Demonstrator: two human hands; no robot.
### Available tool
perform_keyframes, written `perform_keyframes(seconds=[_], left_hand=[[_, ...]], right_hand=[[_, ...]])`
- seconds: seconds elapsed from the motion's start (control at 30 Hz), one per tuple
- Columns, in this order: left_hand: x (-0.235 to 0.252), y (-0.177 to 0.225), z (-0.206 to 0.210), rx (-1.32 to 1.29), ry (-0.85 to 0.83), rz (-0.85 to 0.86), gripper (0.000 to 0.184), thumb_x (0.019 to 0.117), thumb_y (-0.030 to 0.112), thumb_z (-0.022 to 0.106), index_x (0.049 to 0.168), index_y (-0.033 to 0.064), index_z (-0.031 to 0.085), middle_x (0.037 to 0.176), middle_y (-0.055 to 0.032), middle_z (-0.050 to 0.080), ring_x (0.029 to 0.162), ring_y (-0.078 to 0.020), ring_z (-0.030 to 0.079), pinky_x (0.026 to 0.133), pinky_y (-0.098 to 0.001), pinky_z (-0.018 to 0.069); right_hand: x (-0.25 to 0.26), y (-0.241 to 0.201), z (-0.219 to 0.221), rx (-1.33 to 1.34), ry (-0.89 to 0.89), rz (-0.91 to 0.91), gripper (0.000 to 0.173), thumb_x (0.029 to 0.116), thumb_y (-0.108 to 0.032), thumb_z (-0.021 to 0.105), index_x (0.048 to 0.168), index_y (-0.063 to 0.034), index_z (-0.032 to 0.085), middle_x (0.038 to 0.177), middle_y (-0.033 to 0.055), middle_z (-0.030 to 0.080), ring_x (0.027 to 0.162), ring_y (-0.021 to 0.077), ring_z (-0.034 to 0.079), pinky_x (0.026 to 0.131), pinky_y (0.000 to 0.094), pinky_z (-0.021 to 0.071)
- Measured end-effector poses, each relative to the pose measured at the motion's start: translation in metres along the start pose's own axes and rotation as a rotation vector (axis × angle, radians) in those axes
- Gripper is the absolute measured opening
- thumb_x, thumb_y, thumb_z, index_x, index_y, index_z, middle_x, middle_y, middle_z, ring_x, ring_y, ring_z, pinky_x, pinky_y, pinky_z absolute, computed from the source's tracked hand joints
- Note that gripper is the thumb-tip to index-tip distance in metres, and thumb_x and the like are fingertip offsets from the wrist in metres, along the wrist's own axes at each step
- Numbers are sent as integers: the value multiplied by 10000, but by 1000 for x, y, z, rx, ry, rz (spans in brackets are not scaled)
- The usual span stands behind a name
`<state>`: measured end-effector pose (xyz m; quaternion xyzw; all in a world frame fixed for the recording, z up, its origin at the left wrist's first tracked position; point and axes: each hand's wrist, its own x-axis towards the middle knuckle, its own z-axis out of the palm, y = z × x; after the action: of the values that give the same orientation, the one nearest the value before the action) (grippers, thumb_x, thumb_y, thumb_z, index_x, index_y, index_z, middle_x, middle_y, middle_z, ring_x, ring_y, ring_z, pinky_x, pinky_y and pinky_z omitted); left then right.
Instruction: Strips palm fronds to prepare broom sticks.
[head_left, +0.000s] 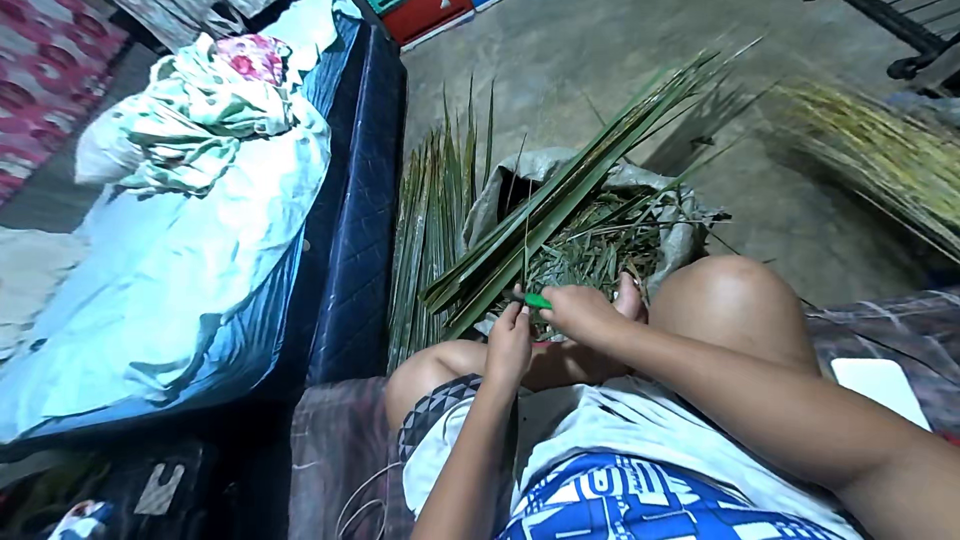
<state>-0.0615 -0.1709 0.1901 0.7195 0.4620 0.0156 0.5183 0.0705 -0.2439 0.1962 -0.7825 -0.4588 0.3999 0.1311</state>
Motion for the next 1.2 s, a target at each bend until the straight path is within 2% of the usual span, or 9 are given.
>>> perform_keyframes(seconds=[0.1,0.27,0.37,0.43,0.53,0.67,0.73,0.87,1.2], left_hand=[[-3,2,4,4,-26,-3,471,1128,190,352,1592,109,373,755,-50,597,472,-90,401,440,-267,337],[-9,3,7,-20,-41,17,472,1125,183,362,1594,137,378,745,-40,598,469,-81,408,437,-257,334],[-6,1,3,4,-21,13,472,1126,193,366,1594,138,379,755,-44,609,477,-86,422,444,-262,343],[-3,0,2,27,8,17,461,1126,204,372,1578,120,406,765,-53,618,488,-92,428,458,-270,354],[0,-2,0,66,29,38,452,1103,159,373,1543,87,450,821,-54,632,541,-94,470,503,-277,395],[-1,1,0,4,4,14,432,1123,180,371,1524,41,448,793,-51,620,493,-71,427,455,-248,356],[-3,6,1,-80,-12,-10,453,1124,176,371,1562,66,407,747,-41,599,455,-67,397,419,-237,330],[-5,13,0,-169,-25,3,450,1122,148,368,1560,51,399,720,-30,588,429,-54,381,390,-215,318],[-8,10,2,-47,-70,38,468,1119,155,368,1586,116,389,735,-32,592,462,-75,406,427,-250,332]], right_hand=[[19,9,-12,-63,130,107,333,1085,-250,510,1276,-1,621,1204,260,684,1157,457,655,926,642,501],[40,34,-33,11,389,212,287,1054,-249,596,1205,-13,659,1090,255,712,1035,468,694,821,656,534],[23,25,-30,88,234,127,287,1060,-265,563,1129,-10,674,1056,236,701,1020,425,685,851,628,524],[8,15,-18,116,38,38,329,1080,-276,496,1156,2,654,1096,238,672,1058,405,656,893,615,493],[-5,4,-4,94,-90,-25,333,1092,-269,450,1153,-1,638,1100,226,659,1071,382,644,889,586,486],[4,6,-6,-47,5,25,355,1090,-275,487,1266,0,628,1233,255,669,1187,439,638,955,636,486],[17,12,-9,-67,98,76,356,1087,-274,508,1296,-10,625,1222,262,679,1173,458,648,935,652,495],[37,21,-18,-76,270,123,297,1064,-258,569,1241,-29,638,1124,238,711,1065,449,692,850,635,532],[41,33,-28,64,334,254,298,1071,-261,561,1213,-13,647,1121,254,703,1079,458,681,861,649,523]])
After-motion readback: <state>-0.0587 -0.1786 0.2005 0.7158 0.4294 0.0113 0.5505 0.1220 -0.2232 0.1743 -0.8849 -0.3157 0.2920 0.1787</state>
